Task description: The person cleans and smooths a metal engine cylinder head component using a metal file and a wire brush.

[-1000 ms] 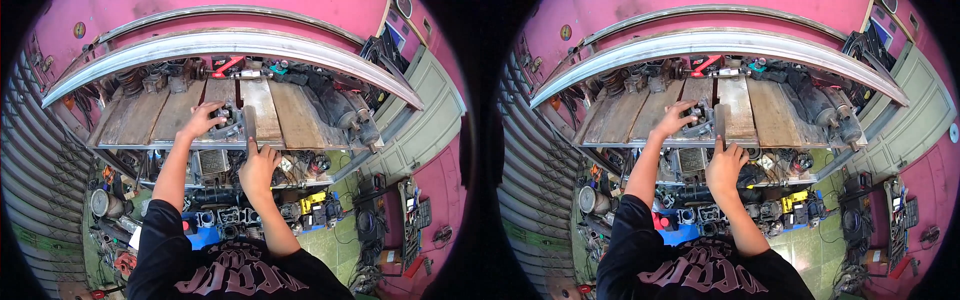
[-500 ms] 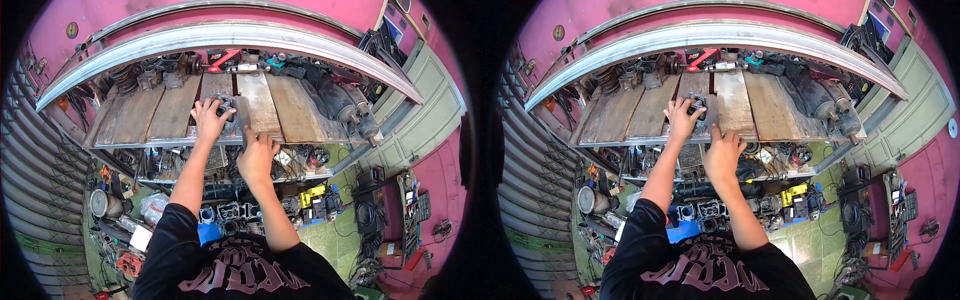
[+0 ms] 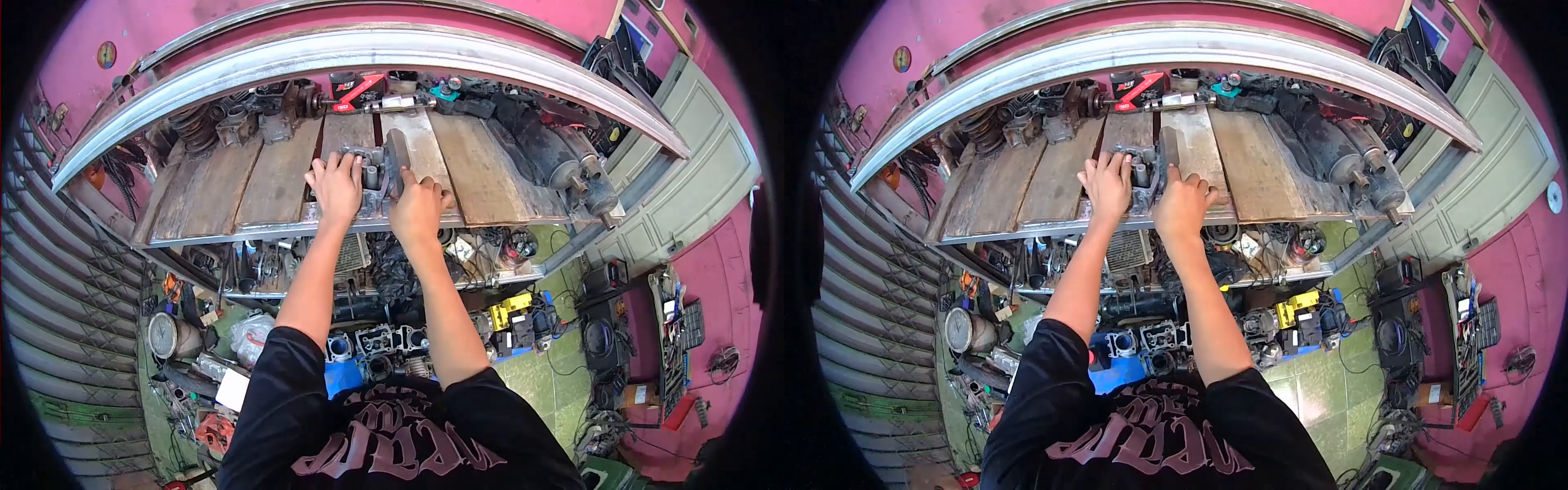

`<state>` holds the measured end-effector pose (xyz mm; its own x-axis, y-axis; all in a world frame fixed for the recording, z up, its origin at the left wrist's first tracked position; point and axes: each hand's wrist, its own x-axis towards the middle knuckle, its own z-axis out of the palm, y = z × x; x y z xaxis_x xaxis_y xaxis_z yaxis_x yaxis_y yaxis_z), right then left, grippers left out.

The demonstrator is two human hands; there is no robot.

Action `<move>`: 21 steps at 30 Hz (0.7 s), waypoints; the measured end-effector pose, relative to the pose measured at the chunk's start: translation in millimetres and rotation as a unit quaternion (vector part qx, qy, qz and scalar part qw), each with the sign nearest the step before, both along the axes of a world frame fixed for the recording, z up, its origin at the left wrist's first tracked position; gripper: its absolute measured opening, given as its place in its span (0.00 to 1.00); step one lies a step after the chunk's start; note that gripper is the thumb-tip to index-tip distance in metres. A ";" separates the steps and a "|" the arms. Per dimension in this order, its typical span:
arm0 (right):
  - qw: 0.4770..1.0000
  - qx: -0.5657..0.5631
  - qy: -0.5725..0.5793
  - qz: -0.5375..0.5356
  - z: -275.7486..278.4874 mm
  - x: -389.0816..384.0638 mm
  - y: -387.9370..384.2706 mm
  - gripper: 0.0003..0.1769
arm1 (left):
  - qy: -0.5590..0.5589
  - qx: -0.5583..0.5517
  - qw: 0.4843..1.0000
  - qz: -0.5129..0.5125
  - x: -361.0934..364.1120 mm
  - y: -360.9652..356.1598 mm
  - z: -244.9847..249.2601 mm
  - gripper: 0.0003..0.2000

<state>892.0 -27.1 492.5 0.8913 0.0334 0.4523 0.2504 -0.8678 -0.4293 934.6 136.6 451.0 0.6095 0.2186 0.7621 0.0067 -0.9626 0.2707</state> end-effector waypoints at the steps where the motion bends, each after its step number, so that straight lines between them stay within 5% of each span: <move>1: 1.000 -0.015 -0.018 0.008 0.1 -8.1 0.4 0.29 | 0.002 0.000 1.000 0.001 -1.0 -0.4 -0.4 0.13; 9: 0.997 -0.044 -0.064 0.019 5.0 -87.7 7.7 0.32 | 0.022 0.008 1.000 -0.018 -4.3 5.2 -3.1 0.13; 14: 0.998 -0.022 -0.048 -0.016 6.3 -34.1 12.5 0.27 | -0.029 -0.023 0.995 -0.096 -11.9 16.7 -4.4 0.08; 21: 0.999 -0.013 -0.046 0.025 4.3 -22.5 6.1 0.28 | 0.021 -0.012 0.998 -0.066 -12.0 24.5 4.1 0.09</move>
